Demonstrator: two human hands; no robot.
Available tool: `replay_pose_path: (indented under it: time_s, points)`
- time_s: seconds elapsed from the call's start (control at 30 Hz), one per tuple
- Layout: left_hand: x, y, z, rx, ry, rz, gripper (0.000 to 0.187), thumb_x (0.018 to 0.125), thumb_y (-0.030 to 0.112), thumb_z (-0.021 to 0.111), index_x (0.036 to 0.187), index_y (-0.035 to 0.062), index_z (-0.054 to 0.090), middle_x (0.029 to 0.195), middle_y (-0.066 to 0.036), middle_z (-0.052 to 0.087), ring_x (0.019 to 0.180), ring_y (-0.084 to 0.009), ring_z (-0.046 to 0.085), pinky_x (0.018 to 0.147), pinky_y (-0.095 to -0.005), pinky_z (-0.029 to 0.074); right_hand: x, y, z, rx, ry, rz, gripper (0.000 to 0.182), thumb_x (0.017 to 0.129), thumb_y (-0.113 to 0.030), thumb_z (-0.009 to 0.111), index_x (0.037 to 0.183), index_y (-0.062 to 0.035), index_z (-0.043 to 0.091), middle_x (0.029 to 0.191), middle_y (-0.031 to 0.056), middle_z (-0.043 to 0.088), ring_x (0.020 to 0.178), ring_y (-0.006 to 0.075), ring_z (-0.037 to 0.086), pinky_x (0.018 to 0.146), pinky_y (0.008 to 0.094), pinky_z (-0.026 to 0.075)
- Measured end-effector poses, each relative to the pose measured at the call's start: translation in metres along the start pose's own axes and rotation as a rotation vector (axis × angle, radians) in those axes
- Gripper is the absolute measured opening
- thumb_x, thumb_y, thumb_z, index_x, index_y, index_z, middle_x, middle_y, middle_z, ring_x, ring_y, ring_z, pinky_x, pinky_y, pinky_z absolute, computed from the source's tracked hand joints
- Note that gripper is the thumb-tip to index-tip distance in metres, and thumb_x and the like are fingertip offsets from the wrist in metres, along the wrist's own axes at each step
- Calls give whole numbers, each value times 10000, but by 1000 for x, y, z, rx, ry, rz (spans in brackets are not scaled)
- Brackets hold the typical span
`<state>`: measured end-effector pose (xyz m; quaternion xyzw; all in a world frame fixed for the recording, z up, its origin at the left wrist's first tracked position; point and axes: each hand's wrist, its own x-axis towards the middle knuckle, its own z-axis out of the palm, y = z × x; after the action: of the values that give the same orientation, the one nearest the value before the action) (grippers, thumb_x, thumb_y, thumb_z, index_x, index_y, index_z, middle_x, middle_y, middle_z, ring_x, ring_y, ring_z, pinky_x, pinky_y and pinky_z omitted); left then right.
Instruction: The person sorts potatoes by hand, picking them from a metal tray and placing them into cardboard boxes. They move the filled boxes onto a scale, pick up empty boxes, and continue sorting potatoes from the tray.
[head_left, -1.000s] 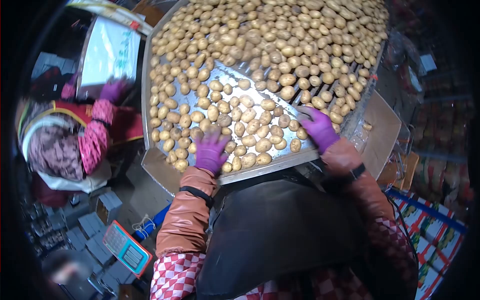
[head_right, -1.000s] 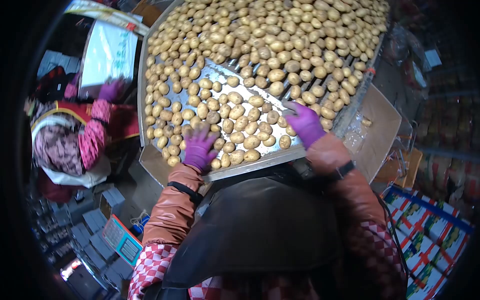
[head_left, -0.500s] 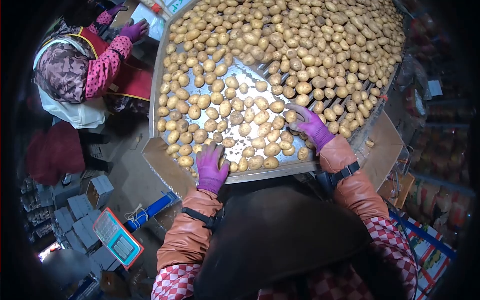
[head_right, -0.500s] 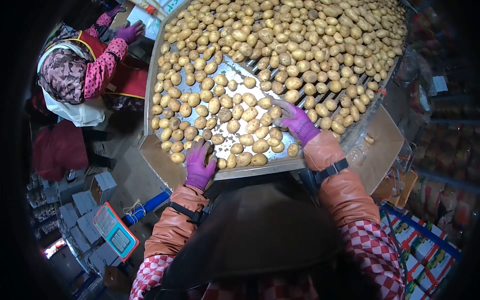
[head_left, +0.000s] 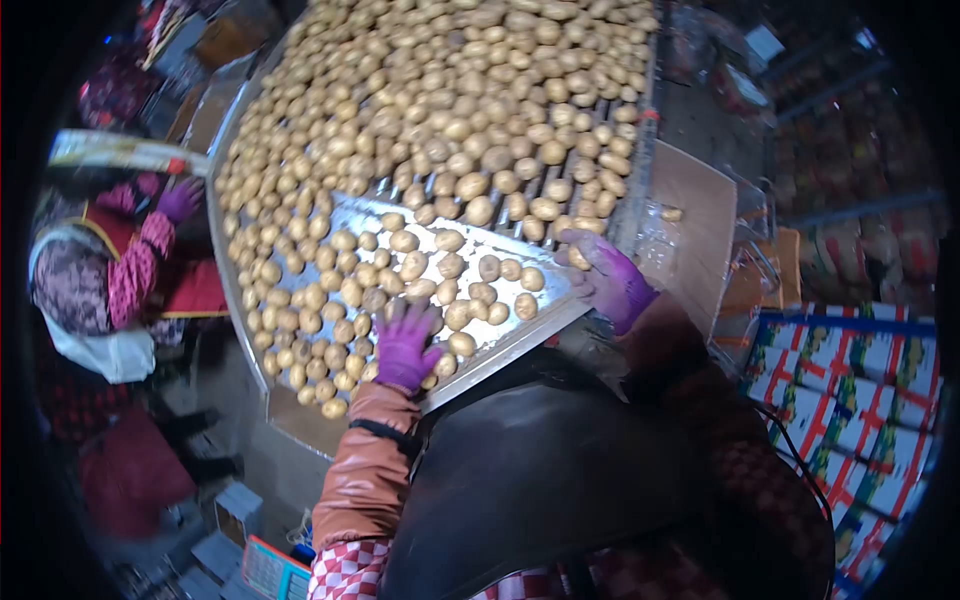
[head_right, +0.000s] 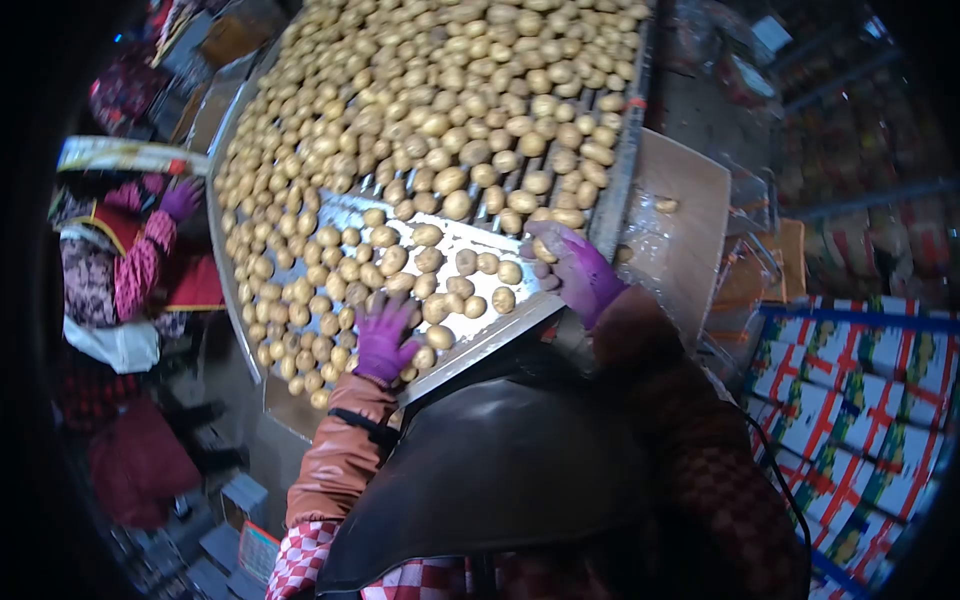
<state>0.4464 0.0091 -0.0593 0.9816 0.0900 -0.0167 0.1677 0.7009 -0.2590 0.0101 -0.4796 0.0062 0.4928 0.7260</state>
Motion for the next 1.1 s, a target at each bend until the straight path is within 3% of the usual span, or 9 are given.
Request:
replay_pose_path:
  time_s: [0.07,0.2,0.27,0.37,0.4,0.53,0.7,0.9,1.1]
  points:
    - [-8,-13,-4,121,84,-75,595,781,374,679,1311,140,546,1424,-135,470,1341,-367,393,1104,-582,239,-29,-12,-33,34,21,-48,401,1019,-279,499,1362,-75,464,1098,70,591,691,89,466,612,234,421]
    - [-19,-43,-19,53,275,-194,549,770,301,657,1281,119,574,1353,-168,524,1270,-397,447,1088,-544,278,-117,0,-162,-857,147,-146,245,980,-150,525,1193,-39,570,936,69,630,716,122,569,604,283,480]
    - [-27,-64,-23,105,341,-230,540,784,282,657,1289,110,575,1356,-169,531,1279,-406,447,1091,-539,288,-185,-22,-169,-153,375,278,305,940,-168,605,1228,-69,600,1015,64,672,777,154,606,677,328,520]
    - [-40,-122,-13,138,450,-320,536,837,303,652,1333,119,568,1403,-175,520,1335,-404,424,1102,-550,276,-277,23,-281,-693,476,465,419,922,-216,635,1308,-68,567,1194,98,639,1016,227,649,820,368,541]
    - [-42,-141,-15,121,461,-367,547,860,337,651,1357,127,561,1416,-189,512,1339,-410,424,1104,-560,269,-295,25,-274,-1423,476,388,409,938,-198,609,1321,-62,559,1220,101,629,1072,237,640,848,370,538]
    - [-21,-144,-19,9,367,-841,797,791,510,679,1444,114,452,1484,-281,386,1376,-459,340,1138,-542,238,-186,-11,-185,-623,355,332,490,920,-187,637,1375,-42,527,1223,89,627,1070,171,605,904,340,496]
    - [-47,-59,7,34,259,-378,687,718,429,719,1334,175,554,1470,-256,382,1351,-498,332,1044,-612,303,-47,12,-51,-515,-12,287,420,917,-229,641,1287,-37,596,1138,97,665,1041,204,631,905,337,498]
    - [-112,-30,2,-124,301,-472,487,746,315,692,1207,165,641,1323,-165,531,1234,-404,461,1006,-576,343,37,48,4,-1301,-8,47,465,868,-264,702,1243,-5,609,1031,104,682,931,154,638,810,316,525]
    - [-83,6,-35,-200,-30,-496,489,782,312,661,1230,122,615,1294,-162,569,1248,-388,475,1074,-493,346,90,119,128,-1692,-303,-31,569,780,-430,711,1166,-31,585,1004,232,672,934,382,664,827,449,531]
